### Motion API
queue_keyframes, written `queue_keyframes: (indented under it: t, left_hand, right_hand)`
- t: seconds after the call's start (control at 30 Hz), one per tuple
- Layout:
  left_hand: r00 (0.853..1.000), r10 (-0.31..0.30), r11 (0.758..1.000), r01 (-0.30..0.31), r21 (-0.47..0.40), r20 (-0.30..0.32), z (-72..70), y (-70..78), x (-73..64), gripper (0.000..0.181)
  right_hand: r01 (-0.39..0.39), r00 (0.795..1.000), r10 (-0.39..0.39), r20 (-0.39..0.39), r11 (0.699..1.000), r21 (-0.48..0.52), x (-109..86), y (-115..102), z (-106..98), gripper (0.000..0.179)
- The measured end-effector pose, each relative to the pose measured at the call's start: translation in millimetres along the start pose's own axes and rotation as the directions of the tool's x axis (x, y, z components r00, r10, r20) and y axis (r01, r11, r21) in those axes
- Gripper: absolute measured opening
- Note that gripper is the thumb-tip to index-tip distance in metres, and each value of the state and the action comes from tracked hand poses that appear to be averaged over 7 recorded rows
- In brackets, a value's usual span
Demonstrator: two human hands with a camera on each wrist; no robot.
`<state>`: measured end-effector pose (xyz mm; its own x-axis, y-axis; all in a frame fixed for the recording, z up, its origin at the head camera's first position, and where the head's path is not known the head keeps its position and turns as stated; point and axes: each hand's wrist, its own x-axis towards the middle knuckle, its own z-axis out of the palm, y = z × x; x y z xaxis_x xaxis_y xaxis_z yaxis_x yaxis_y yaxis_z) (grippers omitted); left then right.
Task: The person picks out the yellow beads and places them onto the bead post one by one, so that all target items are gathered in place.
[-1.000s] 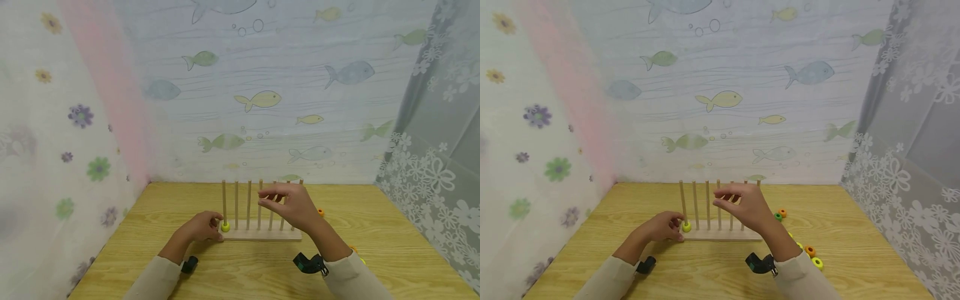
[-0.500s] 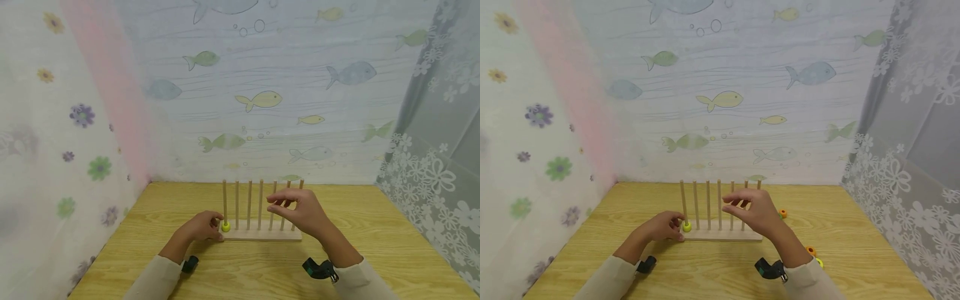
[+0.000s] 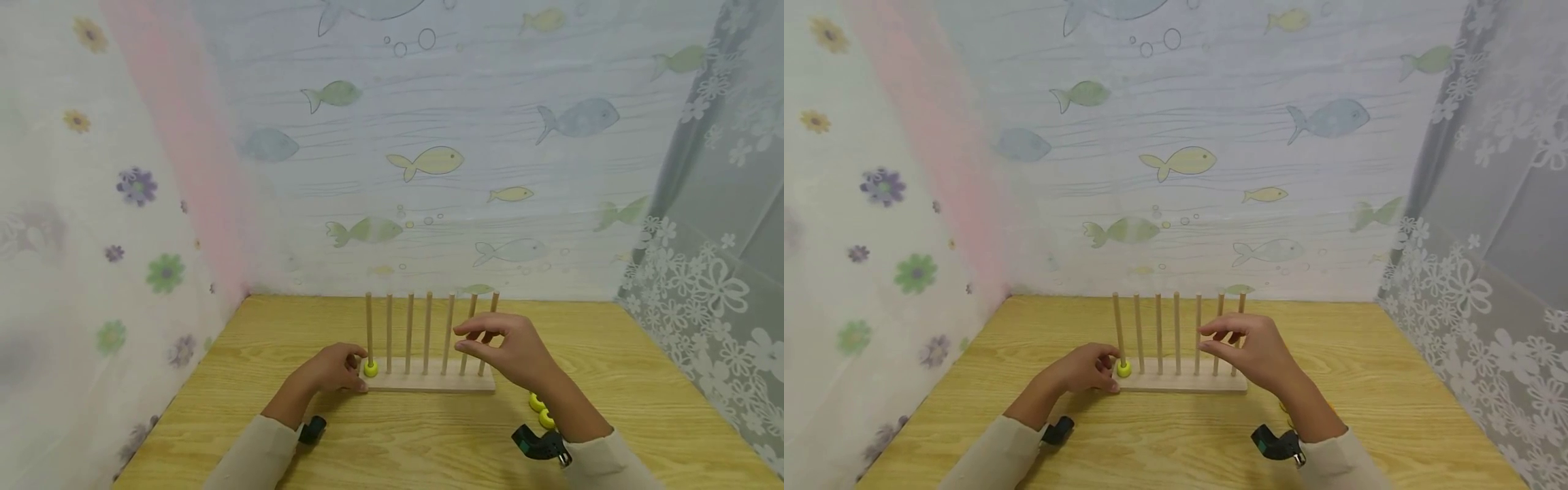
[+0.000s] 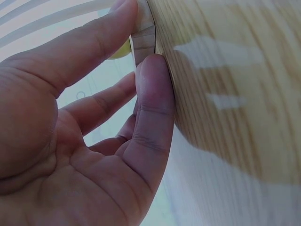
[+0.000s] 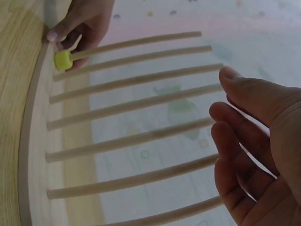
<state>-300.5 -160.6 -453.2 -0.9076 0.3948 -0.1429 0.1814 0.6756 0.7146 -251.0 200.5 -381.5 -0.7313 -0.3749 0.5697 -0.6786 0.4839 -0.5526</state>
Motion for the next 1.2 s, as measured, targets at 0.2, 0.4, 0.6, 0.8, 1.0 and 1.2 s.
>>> queue_keyframes:
  t: [0.2, 0.4, 0.6, 0.8, 1.0, 1.2]
  left_hand:
    - [1.000, 0.002, 1.000, -0.002, 0.011, 0.003, -0.7, -0.6, 1.1, 0.066]
    - [1.000, 0.015, 1.000, -0.015, 0.018, 0.007, -1.8, -2.2, 1.4, 0.066]
    - [1.000, 0.011, 1.000, -0.011, 0.011, 0.007, -1.8, -1.6, 0.9, 0.065]
    - [1.000, 0.000, 1.000, 0.000, 0.010, 0.007, -1.4, -2.3, 0.2, 0.065]
    - [1.000, 0.000, 1.000, 0.000, 0.018, 0.004, -0.8, -3.5, 1.8, 0.065]
    - [1.000, 0.004, 1.000, -0.004, 0.013, 0.006, -0.4, -5.2, 3.9, 0.066]
  right_hand:
    - [-0.043, 0.999, 0.043, 0.010, 0.999, 0.003, -8.3, 7, -6, 0.023]
    - [-0.113, 0.993, 0.113, 0.029, 0.994, -0.003, -18.3, 15, -14, 0.023]
    - [-0.161, 0.986, 0.160, 0.042, 0.987, 0.025, -26.9, 27, -23, 0.023]
    - [-0.197, 0.977, 0.196, 0.081, 0.980, 0.001, -31.7, 42, -31, 0.023]
    - [-0.220, 0.967, 0.214, 0.137, 0.975, 0.033, -38.6, 61, -42, 0.023]
    - [-0.260, 0.952, 0.223, 0.209, 0.951, 0.169, -46.0, 80, -55, 0.028]
